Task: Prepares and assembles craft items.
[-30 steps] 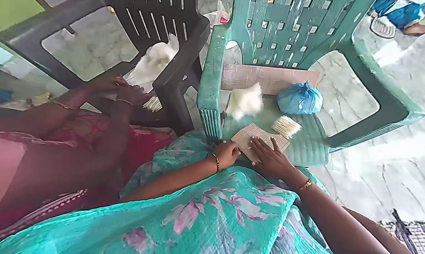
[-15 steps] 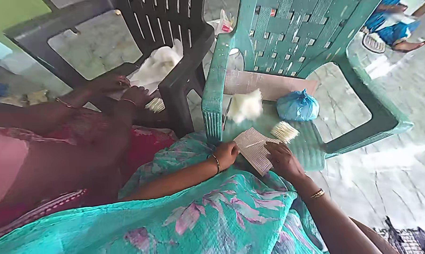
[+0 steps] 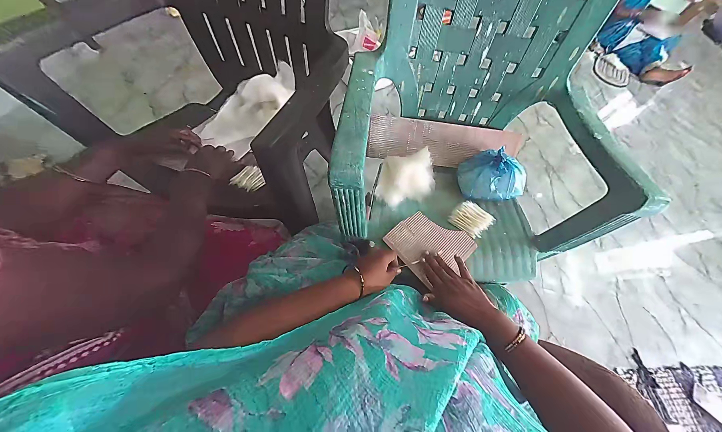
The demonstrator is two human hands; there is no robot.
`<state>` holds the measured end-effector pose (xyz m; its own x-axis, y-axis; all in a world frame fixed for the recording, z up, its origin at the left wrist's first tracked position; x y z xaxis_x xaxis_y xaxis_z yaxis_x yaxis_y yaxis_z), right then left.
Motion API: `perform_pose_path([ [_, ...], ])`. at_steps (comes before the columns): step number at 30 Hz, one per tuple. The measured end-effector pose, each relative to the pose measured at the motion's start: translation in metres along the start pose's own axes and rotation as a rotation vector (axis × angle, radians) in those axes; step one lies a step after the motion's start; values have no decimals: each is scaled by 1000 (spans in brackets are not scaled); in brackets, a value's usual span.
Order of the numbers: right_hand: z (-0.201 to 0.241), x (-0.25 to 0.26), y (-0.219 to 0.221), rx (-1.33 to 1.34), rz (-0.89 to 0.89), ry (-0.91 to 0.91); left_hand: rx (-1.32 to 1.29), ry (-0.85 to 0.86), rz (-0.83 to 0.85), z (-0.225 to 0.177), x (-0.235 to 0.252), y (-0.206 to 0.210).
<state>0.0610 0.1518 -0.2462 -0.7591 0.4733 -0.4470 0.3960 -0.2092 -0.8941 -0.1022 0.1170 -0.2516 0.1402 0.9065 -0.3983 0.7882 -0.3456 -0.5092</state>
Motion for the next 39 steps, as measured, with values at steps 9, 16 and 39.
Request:
perform_pose_path([
  [9, -30, -13, -33, 135, -526, 29, -109, -16, -193, 0, -6, -13],
  [16, -9, 50, -25, 48, -224, 52, -47, -45, -205, 5, 0, -14],
  [39, 11, -51, -19, -8, -1014, 185, -5, 195, -125, -11, -26, 5],
])
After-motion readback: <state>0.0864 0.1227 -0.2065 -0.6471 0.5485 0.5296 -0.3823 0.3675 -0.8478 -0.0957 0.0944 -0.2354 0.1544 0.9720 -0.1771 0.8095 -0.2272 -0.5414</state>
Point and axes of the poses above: each hand's wrist, its own x-axis towards the middle knuckle, its own y-axis out of the palm, z = x × y, the point moved 7 cm from there along x, towards the middle knuckle, and after that the axes turned 10 degrees about -x, right-handed, at the moved point
